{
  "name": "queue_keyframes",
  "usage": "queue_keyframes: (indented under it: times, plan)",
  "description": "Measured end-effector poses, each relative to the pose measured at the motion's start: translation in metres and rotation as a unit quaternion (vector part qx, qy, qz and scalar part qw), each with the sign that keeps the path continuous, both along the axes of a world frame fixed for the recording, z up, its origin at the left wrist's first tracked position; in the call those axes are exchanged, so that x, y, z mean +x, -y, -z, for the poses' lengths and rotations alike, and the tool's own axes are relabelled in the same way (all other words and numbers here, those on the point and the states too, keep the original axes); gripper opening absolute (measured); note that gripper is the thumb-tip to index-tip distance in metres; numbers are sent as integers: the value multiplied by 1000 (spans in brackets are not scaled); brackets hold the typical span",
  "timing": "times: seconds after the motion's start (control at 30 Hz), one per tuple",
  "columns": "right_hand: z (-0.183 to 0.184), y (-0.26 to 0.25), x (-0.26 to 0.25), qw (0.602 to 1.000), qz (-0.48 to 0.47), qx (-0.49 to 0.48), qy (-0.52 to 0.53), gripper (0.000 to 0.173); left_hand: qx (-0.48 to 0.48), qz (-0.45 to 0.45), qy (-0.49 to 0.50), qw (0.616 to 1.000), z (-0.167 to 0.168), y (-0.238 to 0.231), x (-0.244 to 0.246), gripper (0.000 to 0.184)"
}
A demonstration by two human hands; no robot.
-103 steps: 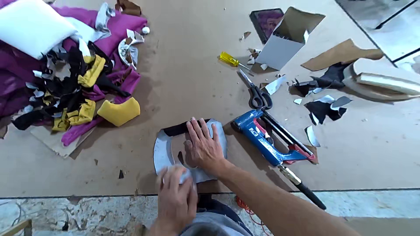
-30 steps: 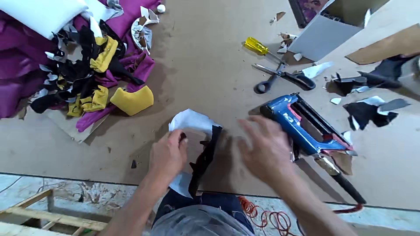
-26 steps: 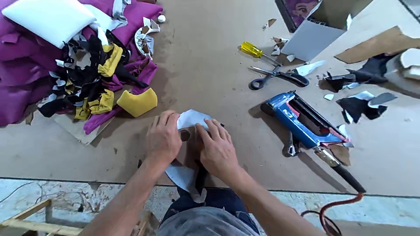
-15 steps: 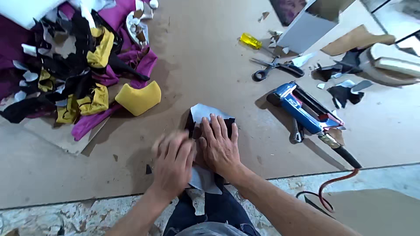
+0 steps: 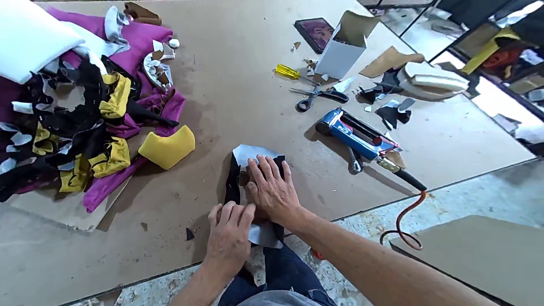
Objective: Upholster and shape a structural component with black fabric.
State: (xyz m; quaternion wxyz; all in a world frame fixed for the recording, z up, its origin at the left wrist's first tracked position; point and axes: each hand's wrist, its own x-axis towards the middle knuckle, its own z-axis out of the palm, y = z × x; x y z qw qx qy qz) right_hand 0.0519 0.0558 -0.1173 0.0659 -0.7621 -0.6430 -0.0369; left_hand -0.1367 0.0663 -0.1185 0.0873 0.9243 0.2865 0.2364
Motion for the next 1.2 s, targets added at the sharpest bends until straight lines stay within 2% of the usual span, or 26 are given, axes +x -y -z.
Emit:
queue_keyframes:
  times: [0.03, 0.07, 0.13, 0.2, 0.27, 0.3, 0.37, 0.47, 0.53, 0.57, 0.63, 0.73, 0.77, 0.87, 0.93, 0.97, 1.07, 1.13, 1.2]
  plan:
    - [-1, -1, 0, 1000, -1, -3, 0, 60, 26, 42, -8, 999, 1, -12, 1, 26]
    - [0, -1, 0, 1000, -2, -5, -2, 60, 51, 93, -8, 994, 1, -25, 1, 18]
    - [2, -1, -3, 1000, -5, 5, -5, 59, 35, 190, 5, 981, 0, -48, 6, 17]
    - [4, -3, -3, 1000, -1, 17, -26, 55, -46, 207, 15, 977, 2, -63, 14, 16]
    - [8, -7, 0, 995, -1, 45, -87, 53, -125, 190, 14, 974, 4, -71, 21, 19]
    - [3, -6, 4, 988, -5, 40, -152, 55, -148, 183, 8, 972, 4, -70, 22, 21]
    - [-28, -5, 35, 960, -2, 17, -281, 56, -155, 163, -6, 974, 0, -69, 22, 23]
    - [-54, 21, 140, 978, 103, 64, -172, 50, -157, 102, -71, 980, -11, -65, 24, 30]
    - [-50, 46, 207, 976, 179, 37, -119, 63, -162, 63, -98, 980, -13, -54, 26, 29]
    - [-46, 52, 229, 975, 197, 22, -102, 69, -153, 45, -95, 983, -13, -49, 28, 32]
    - [-44, 54, 261, 974, 205, -11, -92, 72, -122, -13, -73, 990, -14, -42, 37, 47]
    - [-45, 44, 297, 966, 206, -97, -125, 75, -117, -152, -99, 976, -30, -29, 58, 72]
    - [-53, 37, 311, 958, 216, -111, -152, 71, -122, -182, -121, 968, -35, -30, 65, 76]
    - [-90, 30, 338, 937, 280, -116, -172, 37, -130, -202, -164, 957, -38, -35, 69, 72]
    - [-119, 48, 331, 932, 289, -103, -194, 39, -109, -203, -150, 962, -33, -38, 68, 64]
    - [-136, 67, 310, 923, 285, -99, -239, 40, -96, -206, -138, 964, -30, -38, 69, 60]
    - [-167, 115, 194, 895, 221, -109, -373, 39, -85, -217, -105, 967, -26, -38, 72, 51]
    - [-159, 125, 122, 899, 173, -127, -381, 35, -93, -225, -97, 965, -26, -38, 72, 46]
    - [-149, 119, 72, 911, 132, -141, -364, 27, -113, -224, -94, 963, -27, -38, 72, 45]
